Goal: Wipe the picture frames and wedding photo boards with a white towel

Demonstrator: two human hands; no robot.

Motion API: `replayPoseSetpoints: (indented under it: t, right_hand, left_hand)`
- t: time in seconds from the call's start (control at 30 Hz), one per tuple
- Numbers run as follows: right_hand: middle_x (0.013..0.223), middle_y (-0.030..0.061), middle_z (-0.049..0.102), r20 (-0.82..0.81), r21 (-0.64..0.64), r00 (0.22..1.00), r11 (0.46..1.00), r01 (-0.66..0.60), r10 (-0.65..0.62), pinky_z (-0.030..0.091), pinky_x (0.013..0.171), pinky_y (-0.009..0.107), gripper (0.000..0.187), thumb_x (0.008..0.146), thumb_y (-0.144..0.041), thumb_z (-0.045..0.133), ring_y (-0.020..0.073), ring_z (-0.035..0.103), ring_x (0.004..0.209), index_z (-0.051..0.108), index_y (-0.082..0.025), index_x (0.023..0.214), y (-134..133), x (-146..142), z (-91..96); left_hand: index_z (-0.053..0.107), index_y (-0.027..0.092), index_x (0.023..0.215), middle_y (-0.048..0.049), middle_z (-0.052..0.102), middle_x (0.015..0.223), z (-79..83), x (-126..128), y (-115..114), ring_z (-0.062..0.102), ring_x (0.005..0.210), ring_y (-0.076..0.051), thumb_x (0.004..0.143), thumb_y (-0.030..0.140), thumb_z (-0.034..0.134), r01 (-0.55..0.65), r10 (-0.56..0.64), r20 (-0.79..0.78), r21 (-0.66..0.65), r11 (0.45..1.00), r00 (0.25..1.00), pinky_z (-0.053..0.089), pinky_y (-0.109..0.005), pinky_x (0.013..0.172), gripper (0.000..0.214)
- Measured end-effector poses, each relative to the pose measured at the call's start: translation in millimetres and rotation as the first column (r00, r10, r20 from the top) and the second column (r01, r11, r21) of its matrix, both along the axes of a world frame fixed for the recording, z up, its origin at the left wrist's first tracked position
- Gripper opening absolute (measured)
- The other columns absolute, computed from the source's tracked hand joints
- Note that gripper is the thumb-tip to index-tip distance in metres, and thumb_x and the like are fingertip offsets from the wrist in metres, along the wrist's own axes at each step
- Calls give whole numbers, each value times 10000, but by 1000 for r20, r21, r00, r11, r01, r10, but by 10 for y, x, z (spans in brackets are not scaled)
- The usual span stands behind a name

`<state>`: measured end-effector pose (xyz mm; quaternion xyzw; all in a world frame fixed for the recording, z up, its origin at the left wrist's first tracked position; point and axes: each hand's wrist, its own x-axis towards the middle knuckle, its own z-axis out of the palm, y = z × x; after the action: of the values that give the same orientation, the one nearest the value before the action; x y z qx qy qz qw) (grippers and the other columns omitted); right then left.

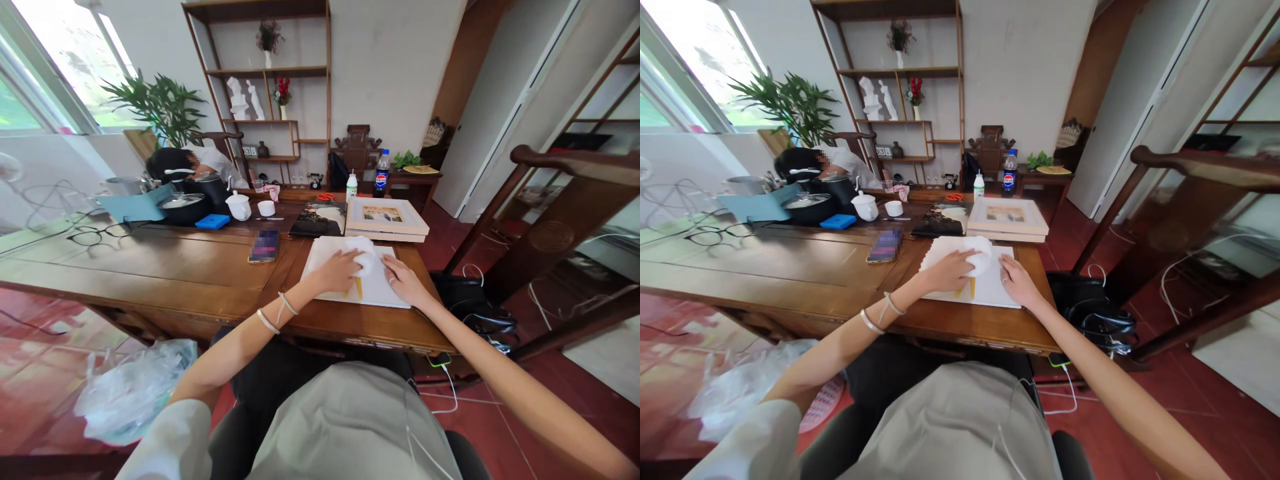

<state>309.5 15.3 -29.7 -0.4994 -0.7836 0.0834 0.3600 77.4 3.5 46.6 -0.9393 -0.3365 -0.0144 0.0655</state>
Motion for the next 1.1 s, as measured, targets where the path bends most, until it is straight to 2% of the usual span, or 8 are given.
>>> replayPoseSetpoints:
  t: [0.1,0.33,0.43,0.53,0.63,0.9,1.0,1.1]
  right_hand:
    - [1362,85,518,2,-6,1000,1000,-2,2,289,1116,481,417,847,-233,431,254,417,1305,595,-201,1229,-11,-9,12]
    - [1355,86,525,-19,-19,1000,1000,-18,18,273,1122,492,420,840,-215,440,255,398,1318,595,-200,1230,-4,-1,7]
    - [1358,85,522,-15,-20,999,999,-28,28,279,1119,490,426,837,-212,439,252,398,1318,592,-199,1234,3,7,0]
    - [1354,87,526,-1,-14,1000,1000,-14,14,282,1120,485,415,849,-238,430,253,409,1310,599,-195,1225,-1,8,3]
    - [1355,101,522,2,-16,1000,1000,-5,5,283,1120,482,414,853,-262,430,260,415,1306,602,-180,1221,-11,2,14]
    - [1357,86,523,-13,-16,1000,1000,-4,4,275,1123,482,413,848,-267,446,253,413,1308,596,-203,1228,-17,0,15]
    - [1354,74,527,-4,-13,1000,1000,6,-6,282,1122,479,413,848,-262,444,248,418,1305,598,-215,1228,-21,-5,22]
    - [1355,84,525,18,-18,1000,1000,14,-13,295,1118,466,416,856,-264,425,247,415,1307,600,-196,1228,-28,-14,32]
  left_hand:
    - [606,138,1141,-131,280,1508,-71,12,-16,237,1397,-271,894,198,421,-16,16,-12,47,999,1000,282,-494,1083,315]
    - [676,155,1056,-142,294,1499,-47,-13,-944,256,1383,-323,862,182,476,63,-60,-37,68,996,998,282,-525,1069,280]
    - [688,172,1016,-120,268,1514,-59,-105,-1109,239,1392,-311,850,219,509,123,-123,1,59,991,992,262,-503,1088,249]
    - [664,171,1051,-105,288,1509,-42,-175,-996,259,1392,-262,868,202,481,101,-103,31,42,994,994,264,-450,1103,261]
    - [629,156,1092,-114,319,1494,16,-192,-719,285,1383,-237,898,194,438,27,-27,25,13,1000,999,296,-425,1093,275]
    - [551,150,1200,-130,277,1509,-53,-265,62,239,1395,-267,904,176,428,-143,145,-48,39,989,988,313,-502,1064,322]
    - [578,164,1180,-123,268,1513,-98,-299,41,238,1393,-284,918,208,427,-134,136,-29,60,989,990,297,-523,1067,305]
    - [613,172,1142,-120,280,1509,-75,-309,-250,243,1390,-299,914,201,443,-143,145,-20,75,987,989,294,-533,1067,285]
